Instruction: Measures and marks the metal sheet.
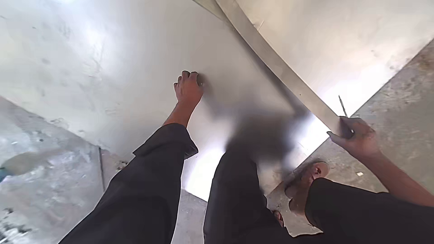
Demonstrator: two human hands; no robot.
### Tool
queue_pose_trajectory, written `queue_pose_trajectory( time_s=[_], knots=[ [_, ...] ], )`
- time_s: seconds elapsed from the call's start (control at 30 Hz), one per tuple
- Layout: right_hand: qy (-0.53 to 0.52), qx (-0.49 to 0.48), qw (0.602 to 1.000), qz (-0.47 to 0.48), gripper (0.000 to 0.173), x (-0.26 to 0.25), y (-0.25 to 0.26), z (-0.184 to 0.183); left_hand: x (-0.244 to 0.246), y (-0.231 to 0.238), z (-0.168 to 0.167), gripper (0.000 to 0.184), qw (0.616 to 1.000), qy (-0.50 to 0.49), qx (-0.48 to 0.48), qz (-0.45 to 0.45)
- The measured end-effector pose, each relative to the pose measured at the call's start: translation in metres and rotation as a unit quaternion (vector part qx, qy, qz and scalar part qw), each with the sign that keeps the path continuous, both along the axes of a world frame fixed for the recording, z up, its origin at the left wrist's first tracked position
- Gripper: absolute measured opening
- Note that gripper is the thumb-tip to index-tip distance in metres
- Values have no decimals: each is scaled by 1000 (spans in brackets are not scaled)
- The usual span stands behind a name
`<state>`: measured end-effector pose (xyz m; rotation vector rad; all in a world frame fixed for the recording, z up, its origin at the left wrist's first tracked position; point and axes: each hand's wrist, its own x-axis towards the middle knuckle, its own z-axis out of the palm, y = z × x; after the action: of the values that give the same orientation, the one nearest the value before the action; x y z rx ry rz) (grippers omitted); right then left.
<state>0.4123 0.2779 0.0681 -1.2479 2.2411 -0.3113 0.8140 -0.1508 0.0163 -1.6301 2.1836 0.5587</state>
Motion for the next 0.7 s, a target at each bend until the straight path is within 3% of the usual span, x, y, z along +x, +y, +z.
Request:
queue_pose_trajectory(
  time_s=[0.07, 0.17, 0.33, 0.4, 0.47, 0.53, 0.6, 0.7],
  knots=[
    [-46, -36, 998, 9, 78, 28, 25, -16, 62, 40, 4, 47, 997, -45, 11, 64],
    [-48, -74, 996, 5, 82, 39, 50, -31, 102, 81, 7, 50, 991, -58, -11, 124],
    [-41, -49, 998, -17, 84, 104, 114, -27, 77, 119, 7, 67, 971, 121, -31, 205],
    [-30, 15, 999, -28, 65, 130, 124, -12, 60, 119, -2, 73, 952, 191, -54, 233],
    [-21, 51, 998, -38, 34, 147, 136, -13, 53, 113, -13, 78, 942, 202, -80, 256],
    [50, 3, 998, -23, 27, 159, 163, -40, 51, 103, -26, 84, 947, 158, -79, 268],
    [49, 0, 999, 16, 40, 164, 175, -50, 57, 96, -43, 85, 955, 112, -84, 262],
    [-45, 145, 987, 61, 79, 156, 179, -35, 72, 104, -71, 80, 964, 65, -128, 226]
  ],
)
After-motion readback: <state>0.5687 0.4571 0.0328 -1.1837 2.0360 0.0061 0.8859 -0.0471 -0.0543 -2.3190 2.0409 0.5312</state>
